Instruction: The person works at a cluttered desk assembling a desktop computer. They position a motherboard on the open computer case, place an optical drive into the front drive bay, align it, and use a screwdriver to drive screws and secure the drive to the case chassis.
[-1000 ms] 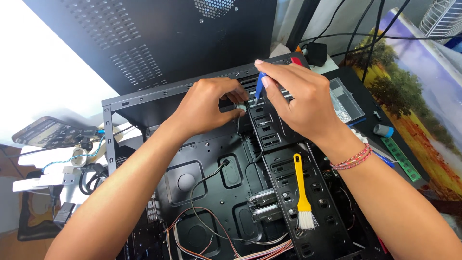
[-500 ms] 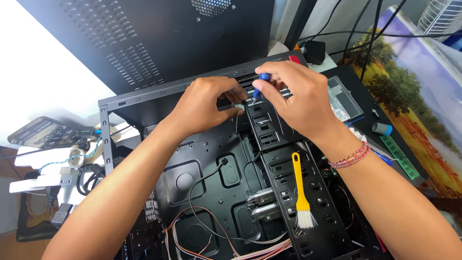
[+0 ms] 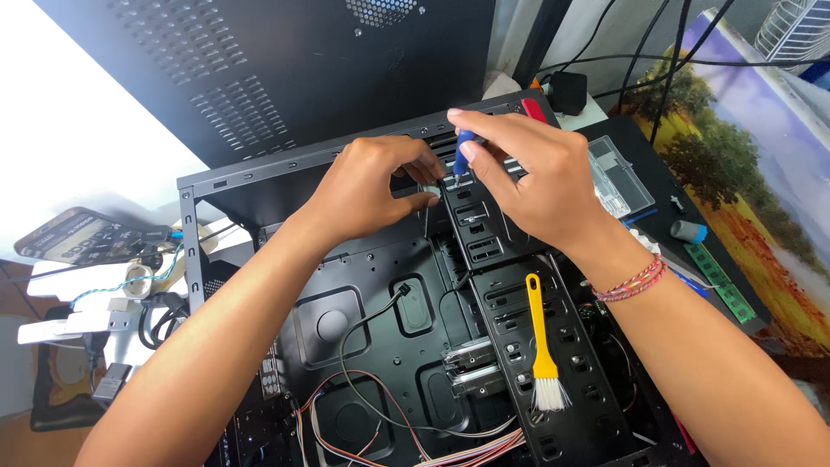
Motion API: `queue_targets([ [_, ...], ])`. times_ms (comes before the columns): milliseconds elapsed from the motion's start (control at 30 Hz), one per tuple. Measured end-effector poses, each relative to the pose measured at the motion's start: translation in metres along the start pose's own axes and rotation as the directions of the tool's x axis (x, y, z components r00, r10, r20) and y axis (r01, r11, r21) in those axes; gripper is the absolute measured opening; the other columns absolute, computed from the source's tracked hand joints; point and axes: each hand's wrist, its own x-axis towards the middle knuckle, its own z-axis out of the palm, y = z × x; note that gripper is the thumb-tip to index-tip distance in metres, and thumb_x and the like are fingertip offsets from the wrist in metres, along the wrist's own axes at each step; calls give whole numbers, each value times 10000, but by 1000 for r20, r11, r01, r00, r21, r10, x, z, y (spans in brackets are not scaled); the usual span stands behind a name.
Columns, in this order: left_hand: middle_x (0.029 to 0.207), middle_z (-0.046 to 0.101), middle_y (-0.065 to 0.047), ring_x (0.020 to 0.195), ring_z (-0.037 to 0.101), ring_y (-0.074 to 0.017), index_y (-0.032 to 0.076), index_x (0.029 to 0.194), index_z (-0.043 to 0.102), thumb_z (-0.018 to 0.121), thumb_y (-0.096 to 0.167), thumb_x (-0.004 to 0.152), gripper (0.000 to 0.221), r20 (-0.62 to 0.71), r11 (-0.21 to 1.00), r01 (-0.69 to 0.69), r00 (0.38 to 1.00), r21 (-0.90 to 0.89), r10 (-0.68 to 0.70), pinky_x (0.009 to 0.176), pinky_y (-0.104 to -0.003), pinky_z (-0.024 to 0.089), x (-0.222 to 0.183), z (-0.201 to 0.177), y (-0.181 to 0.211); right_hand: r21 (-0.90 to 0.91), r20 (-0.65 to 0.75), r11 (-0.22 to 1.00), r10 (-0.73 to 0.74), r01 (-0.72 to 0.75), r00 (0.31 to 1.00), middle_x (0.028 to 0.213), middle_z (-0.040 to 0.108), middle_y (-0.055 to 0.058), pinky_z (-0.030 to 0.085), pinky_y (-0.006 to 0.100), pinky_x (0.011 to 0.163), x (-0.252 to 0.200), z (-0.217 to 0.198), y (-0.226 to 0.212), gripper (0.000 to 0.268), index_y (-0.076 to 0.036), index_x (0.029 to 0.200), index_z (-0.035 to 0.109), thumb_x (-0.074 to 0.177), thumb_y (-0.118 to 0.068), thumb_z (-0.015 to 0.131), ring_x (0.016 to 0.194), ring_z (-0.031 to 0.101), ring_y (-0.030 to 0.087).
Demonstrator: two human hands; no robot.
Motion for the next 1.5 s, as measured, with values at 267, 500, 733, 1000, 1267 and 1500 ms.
queue_targets([
  [267, 986, 769, -77, 901, 765, -201, 50, 994, 725, 877, 88, 734, 304, -2, 1000, -4, 1000, 7, 4, 818, -333, 611, 0, -1, 1, 51, 29, 998, 40, -42, 999, 1030, 719, 128, 587, 289, 761, 1, 0, -1, 344, -11, 1337, 668, 1005, -13, 759, 846, 716, 195],
  [500, 972, 769, -77, 896, 766, -201, 50, 991, 727, 878, 81, 737, 297, -1, 1000, -12, 1000, 18, 12, 816, -333, 606, 0, -1, 1, 41, 22, 998, 39, -39, 999, 1012, 715, 116, 593, 280, 778, -2, 1, 7, 245, 1, 1189, 666, 994, -56, 804, 887, 748, 196],
  [733, 974, 769, -76, 904, 767, -198, 49, 989, 723, 872, 89, 734, 298, -4, 1000, -15, 1000, 9, 15, 817, -331, 609, 0, -1, 2, 31, -4, 997, 70, -69, 998, 997, 742, 112, 606, 275, 806, -2, 2, 4, 243, -5, 1173, 661, 1002, -84, 814, 917, 772, 187],
  [1000, 973, 769, -76, 892, 768, -200, 48, 988, 720, 875, 81, 740, 295, -7, 1000, -18, 1000, 15, 18, 815, -331, 611, 0, -1, 0, 5, 33, 999, 39, -39, 999, 1087, 754, 131, 584, 296, 784, 1, -3, 0, 216, -3, 1233, 718, 1017, -18, 713, 891, 743, 207],
  [1267, 979, 772, -75, 896, 765, -198, 54, 993, 726, 885, 104, 737, 305, -9, 1000, -10, 1000, 20, 10, 814, -331, 606, 0, -1, 2, 56, 46, 997, 44, -46, 998, 1011, 715, 109, 568, 301, 739, 3, -1, -4, 255, -19, 1246, 705, 999, -42, 762, 828, 699, 186],
  [1500, 969, 769, -76, 894, 767, -198, 51, 991, 726, 880, 103, 738, 300, -6, 1000, -7, 1000, 20, 7, 819, -329, 610, 0, -1, 2, -62, 30, 997, 42, -40, 999, 927, 693, 96, 533, 318, 698, -1, 1, 3, 233, -57, 1202, 743, 976, -52, 801, 769, 678, 205],
])
